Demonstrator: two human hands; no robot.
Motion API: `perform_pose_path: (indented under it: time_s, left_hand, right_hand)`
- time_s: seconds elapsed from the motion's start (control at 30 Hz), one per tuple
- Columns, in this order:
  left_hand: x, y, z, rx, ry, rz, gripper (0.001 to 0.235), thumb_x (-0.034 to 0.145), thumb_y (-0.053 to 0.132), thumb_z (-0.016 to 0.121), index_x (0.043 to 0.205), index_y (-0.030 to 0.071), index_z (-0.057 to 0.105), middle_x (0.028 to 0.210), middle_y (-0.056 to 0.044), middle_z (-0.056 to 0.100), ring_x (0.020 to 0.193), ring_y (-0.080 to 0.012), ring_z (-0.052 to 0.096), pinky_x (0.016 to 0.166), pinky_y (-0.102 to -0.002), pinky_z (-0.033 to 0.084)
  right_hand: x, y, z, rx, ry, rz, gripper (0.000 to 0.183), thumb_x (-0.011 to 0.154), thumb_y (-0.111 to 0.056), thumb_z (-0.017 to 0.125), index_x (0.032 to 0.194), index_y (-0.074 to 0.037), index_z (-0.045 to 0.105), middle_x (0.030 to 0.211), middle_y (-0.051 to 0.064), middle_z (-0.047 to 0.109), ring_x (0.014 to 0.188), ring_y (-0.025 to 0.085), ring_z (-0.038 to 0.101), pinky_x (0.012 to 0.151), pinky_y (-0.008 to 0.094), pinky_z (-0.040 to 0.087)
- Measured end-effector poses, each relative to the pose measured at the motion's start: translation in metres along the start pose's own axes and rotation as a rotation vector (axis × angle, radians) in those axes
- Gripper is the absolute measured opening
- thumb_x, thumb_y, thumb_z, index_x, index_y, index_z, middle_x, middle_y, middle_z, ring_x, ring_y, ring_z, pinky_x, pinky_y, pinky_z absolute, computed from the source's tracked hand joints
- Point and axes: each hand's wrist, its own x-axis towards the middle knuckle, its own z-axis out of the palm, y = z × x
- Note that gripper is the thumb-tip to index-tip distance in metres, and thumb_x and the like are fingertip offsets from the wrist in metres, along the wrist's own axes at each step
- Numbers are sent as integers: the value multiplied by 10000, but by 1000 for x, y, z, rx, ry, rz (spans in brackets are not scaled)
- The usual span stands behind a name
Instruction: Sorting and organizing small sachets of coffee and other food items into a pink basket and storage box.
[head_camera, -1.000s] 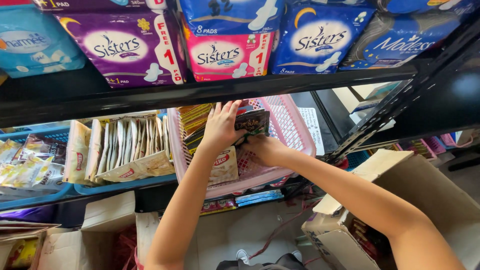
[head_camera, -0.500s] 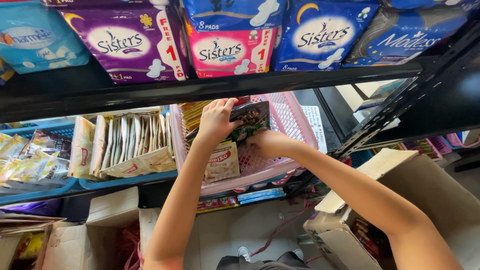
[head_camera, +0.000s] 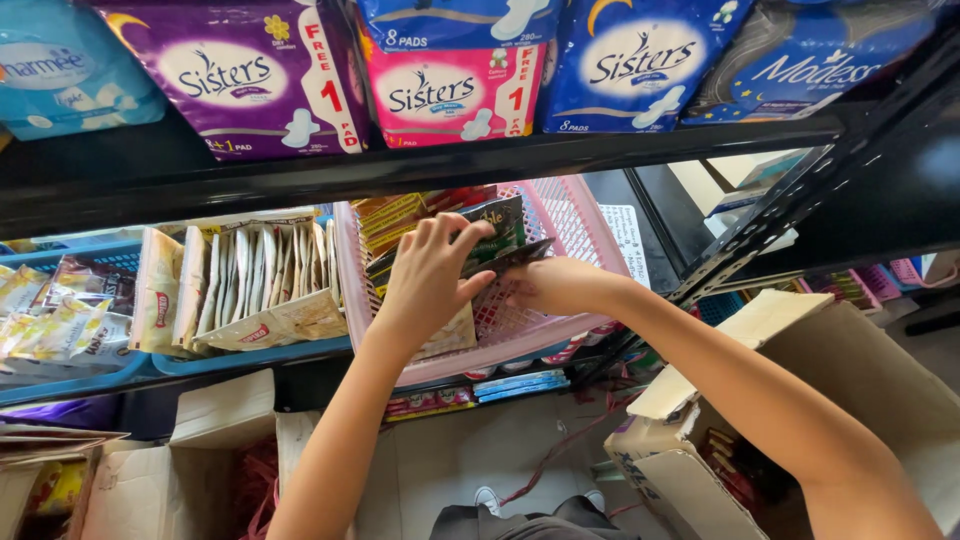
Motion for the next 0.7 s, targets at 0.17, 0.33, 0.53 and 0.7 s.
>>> perform_pose_path:
  time_s: [0.17, 0.33, 0.53, 0.7]
  left_hand:
    - [-10, -19, 19, 121, 131, -59, 483, 895, 286, 750, 1326, 155, 574, 1197, -87, 570, 1111, -310, 550, 944, -460, 435]
    - [-18, -17, 6, 75, 69, -97, 345, 887, 338, 762, 1139, 154, 615, 1051, -71, 590, 1041, -299, 566, 914, -456, 439]
    - [-38, -21, -3, 6, -21, -66, 303, 877, 424, 781, 941, 157, 653, 891, -37, 627, 947, -286, 591, 864, -440, 459]
    - [-45, -42, 0, -62, -18, 34, 336, 834, 413, 789, 941, 126, 651, 859, -40, 644, 912, -286, 601, 877, -443, 478]
  right_hand:
    - [20, 9, 12, 66, 121, 1, 483, 905, -424, 667, 1326, -206, 572, 1052, 173, 704, 965, 394, 687, 807, 506, 539]
    - [41, 14, 17, 45, 173, -29, 397, 911, -397, 683, 1238, -177, 634, 1039, 165, 726, 984, 378, 698, 819, 494, 545]
    - [31, 4, 14, 44, 94, -1, 378, 905, -365, 679, 1223, -163, 645, 1032, 151, 739, 966, 364, 707, 812, 489, 544]
    - [31, 5, 13, 25, 114, -50, 372, 912, -351, 681, 1210, -129, 663, 1069, 162, 734, 987, 371, 699, 825, 485, 543]
